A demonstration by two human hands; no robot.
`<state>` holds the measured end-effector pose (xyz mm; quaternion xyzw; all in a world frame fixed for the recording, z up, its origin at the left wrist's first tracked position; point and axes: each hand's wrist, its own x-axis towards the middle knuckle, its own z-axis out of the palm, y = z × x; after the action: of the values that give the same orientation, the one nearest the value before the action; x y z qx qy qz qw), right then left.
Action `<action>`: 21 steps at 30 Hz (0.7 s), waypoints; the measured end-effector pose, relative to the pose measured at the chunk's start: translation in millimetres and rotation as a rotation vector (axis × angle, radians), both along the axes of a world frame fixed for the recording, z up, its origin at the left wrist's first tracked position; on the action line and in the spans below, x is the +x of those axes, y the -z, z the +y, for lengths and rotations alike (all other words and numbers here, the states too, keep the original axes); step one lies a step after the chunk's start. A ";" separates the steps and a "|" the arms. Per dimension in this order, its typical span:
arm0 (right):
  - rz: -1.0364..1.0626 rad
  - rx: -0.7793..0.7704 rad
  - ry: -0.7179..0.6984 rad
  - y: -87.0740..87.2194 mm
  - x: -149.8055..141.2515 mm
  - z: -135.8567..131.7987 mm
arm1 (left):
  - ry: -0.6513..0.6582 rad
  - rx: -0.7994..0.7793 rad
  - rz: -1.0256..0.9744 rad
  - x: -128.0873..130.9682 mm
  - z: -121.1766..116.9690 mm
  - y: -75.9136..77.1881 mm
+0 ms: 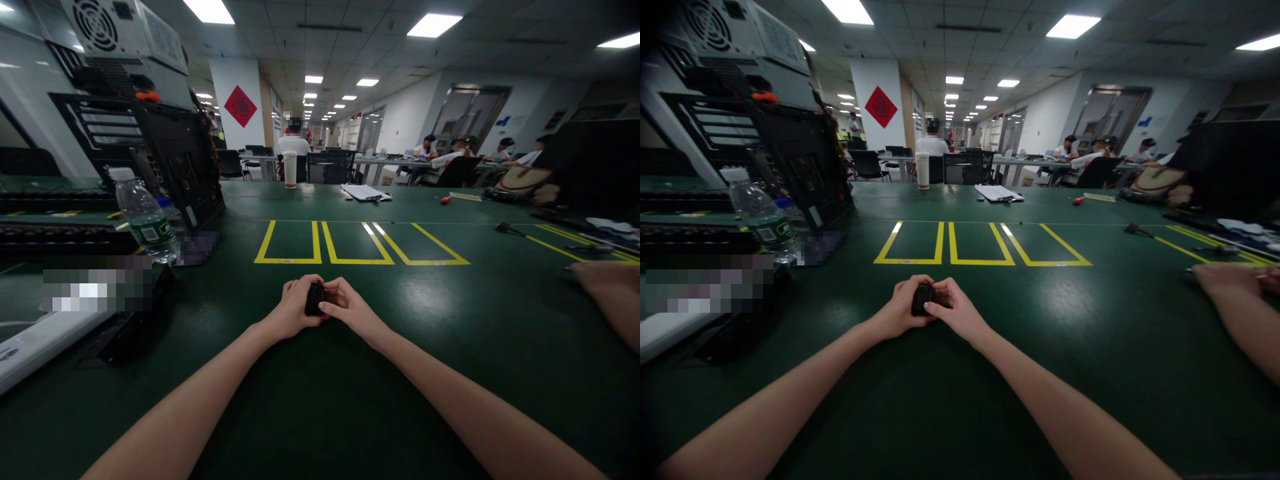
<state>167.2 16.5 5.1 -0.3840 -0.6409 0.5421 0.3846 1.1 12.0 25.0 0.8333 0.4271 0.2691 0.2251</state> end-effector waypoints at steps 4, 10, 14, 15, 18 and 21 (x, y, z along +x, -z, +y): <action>-0.006 0.002 0.019 -0.3 -0.9 -0.6 | -0.003 -0.008 -0.003 0.1 0.7 1.7; -0.031 -0.004 0.050 3.2 -1.2 2.9 | -0.038 0.042 -0.031 2.4 6.7 13.4; -0.006 0.016 0.009 3.5 -1.0 2.5 | -0.009 0.021 -0.014 1.4 5.0 9.3; 0.003 0.022 0.000 3.0 -0.9 1.9 | -0.002 0.013 -0.008 1.0 4.0 7.2; 0.016 0.043 0.008 1.8 -1.0 0.3 | 0.001 0.003 0.001 0.3 2.1 3.1; 0.006 0.055 0.029 2.0 -1.7 0.5 | -0.011 0.014 -0.002 0.4 2.7 4.1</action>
<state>165.5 17.1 3.1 -0.3809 -0.6488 0.5199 0.4047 1.6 14.6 20.9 0.8323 0.4295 0.2741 0.2185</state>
